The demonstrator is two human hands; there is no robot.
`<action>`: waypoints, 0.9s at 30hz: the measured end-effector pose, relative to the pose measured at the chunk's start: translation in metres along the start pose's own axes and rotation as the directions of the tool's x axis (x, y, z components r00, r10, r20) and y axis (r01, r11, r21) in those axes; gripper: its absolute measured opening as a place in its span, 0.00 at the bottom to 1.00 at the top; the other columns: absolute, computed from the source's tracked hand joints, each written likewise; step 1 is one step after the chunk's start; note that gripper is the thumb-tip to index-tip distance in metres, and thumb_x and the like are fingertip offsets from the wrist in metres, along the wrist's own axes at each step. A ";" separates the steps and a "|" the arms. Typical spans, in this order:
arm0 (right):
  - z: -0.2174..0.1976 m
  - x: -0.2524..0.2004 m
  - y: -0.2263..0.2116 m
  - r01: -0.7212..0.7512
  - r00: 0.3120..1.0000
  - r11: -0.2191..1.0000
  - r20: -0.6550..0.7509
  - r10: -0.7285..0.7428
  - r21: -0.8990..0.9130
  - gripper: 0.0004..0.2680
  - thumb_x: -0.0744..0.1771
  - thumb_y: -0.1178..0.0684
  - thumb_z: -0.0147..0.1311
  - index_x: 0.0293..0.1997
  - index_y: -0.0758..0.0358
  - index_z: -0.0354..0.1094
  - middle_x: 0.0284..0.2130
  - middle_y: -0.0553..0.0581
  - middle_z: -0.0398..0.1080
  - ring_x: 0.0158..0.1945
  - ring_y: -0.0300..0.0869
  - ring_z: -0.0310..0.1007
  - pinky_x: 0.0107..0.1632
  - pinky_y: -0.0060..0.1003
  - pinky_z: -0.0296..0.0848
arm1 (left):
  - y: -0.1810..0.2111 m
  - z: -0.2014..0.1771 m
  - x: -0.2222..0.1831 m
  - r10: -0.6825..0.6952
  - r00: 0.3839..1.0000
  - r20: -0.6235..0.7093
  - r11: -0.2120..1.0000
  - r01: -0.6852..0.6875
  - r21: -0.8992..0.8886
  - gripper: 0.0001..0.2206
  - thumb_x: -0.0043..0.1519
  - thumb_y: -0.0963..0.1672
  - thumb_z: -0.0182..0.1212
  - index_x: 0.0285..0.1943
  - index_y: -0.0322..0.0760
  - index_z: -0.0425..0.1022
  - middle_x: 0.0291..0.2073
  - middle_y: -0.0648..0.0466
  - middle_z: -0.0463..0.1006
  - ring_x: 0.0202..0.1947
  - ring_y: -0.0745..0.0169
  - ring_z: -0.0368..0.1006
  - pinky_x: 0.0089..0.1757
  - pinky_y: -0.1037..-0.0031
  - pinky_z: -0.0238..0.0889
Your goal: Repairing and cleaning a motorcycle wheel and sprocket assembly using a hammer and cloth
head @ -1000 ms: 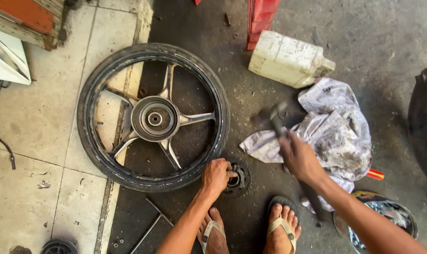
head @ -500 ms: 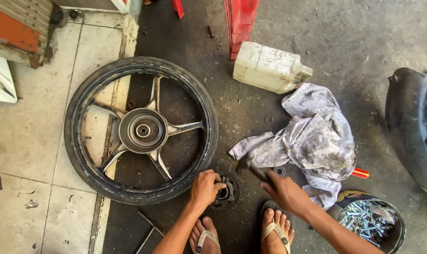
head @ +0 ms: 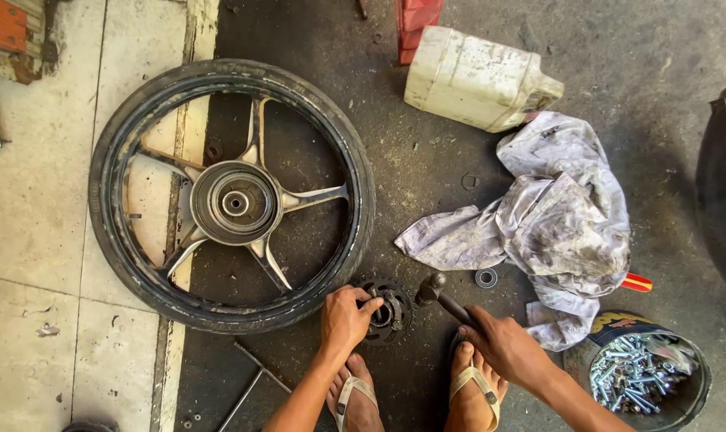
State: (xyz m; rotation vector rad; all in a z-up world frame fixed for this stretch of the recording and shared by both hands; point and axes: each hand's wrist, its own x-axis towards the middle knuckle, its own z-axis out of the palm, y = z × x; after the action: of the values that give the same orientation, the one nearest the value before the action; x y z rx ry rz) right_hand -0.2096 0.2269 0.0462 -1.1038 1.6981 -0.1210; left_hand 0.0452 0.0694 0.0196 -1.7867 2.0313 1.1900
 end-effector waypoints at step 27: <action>-0.053 0.027 -0.095 0.137 0.979 0.951 0.182 -0.088 -0.278 0.11 0.68 0.40 0.46 0.46 0.51 0.67 0.15 0.47 0.74 0.13 0.34 0.67 0.17 0.32 0.69 | -0.019 0.034 0.003 -0.076 0.995 -0.058 0.969 0.060 -0.239 0.19 0.52 0.51 0.75 0.35 0.28 0.83 0.37 0.43 0.84 0.21 0.55 0.75 0.21 0.64 0.68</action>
State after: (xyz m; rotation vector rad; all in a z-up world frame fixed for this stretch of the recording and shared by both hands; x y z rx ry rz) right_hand -0.1946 0.1316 0.1034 -1.3899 1.5324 0.1506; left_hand 0.0496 0.0905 -0.0128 -2.0120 1.9127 1.4215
